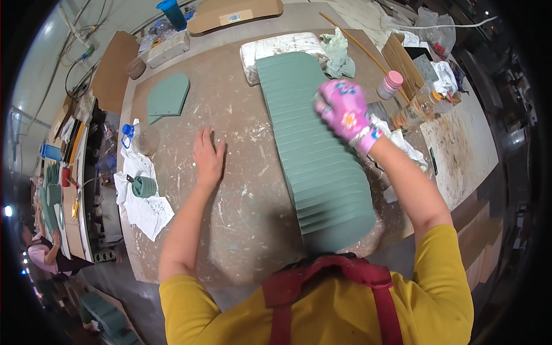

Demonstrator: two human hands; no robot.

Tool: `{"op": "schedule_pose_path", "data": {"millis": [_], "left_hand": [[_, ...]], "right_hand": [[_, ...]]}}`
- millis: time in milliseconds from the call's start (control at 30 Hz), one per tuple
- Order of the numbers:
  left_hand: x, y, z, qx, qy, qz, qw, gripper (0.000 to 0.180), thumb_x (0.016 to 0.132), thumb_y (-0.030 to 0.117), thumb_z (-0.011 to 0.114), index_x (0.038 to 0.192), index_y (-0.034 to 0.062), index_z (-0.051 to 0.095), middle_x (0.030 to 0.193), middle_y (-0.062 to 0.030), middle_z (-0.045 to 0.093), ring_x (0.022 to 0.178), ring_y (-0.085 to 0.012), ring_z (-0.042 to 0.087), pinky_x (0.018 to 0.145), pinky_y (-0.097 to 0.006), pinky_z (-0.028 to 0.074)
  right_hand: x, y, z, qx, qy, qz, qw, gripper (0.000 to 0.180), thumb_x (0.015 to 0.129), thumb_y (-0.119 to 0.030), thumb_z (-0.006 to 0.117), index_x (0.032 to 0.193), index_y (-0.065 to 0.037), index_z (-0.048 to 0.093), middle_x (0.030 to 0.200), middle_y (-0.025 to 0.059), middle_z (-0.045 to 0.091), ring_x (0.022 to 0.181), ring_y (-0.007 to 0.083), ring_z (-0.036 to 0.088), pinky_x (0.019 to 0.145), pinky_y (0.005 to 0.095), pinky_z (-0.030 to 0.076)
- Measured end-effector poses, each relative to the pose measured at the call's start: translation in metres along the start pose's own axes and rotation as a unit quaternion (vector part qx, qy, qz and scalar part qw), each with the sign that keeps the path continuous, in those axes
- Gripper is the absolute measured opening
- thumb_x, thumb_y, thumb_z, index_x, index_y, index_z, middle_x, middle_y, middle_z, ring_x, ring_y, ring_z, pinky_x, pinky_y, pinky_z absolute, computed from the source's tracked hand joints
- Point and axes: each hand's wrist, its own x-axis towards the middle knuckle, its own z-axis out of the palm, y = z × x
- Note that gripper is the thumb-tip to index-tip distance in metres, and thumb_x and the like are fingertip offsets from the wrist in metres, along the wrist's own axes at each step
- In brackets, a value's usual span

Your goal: The person wipes a stack of green curved components with a cloth and liquid from a bottle, then handles a small block.

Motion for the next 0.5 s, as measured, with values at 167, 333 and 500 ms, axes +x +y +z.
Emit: {"op": "schedule_pose_path", "data": {"millis": [167,333,500], "left_hand": [[-0.015,0.006,0.016,0.047,-0.021,-0.053,0.997,0.055,0.087,0.029,0.060,0.133,0.0061,0.041,0.136,-0.0193,0.042,0.126,-0.0366,0.039,0.102,-0.050,0.030],[-0.017,0.015,0.016,0.096,-0.009,-0.086,0.992,0.053,0.088,0.032,0.058,0.132,0.0077,0.043,0.132,-0.0142,0.047,0.125,-0.0315,0.041,0.102,-0.047,0.030],[-0.019,0.015,0.018,0.119,0.006,-0.093,0.988,0.051,0.088,0.033,0.056,0.132,0.0088,0.044,0.132,-0.0118,0.047,0.125,-0.0308,0.041,0.102,-0.047,0.029]], "right_hand": [[-0.015,0.030,-0.001,-0.027,-0.051,0.110,0.992,0.019,0.082,-0.024,0.057,0.087,-0.006,0.058,0.082,0.0131,0.062,0.080,0.0316,0.061,0.074,0.0415,0.048],[-0.012,0.007,-0.014,0.051,-0.015,-0.037,0.998,0.021,0.081,-0.024,0.060,0.092,-0.006,0.058,0.086,0.0128,0.062,0.084,0.0304,0.061,0.081,0.0423,0.046],[-0.013,0.041,-0.004,0.005,-0.026,0.018,0.999,0.016,0.082,-0.023,0.059,0.084,-0.007,0.057,0.076,0.0118,0.059,0.079,0.0285,0.061,0.074,0.0406,0.048]]}}
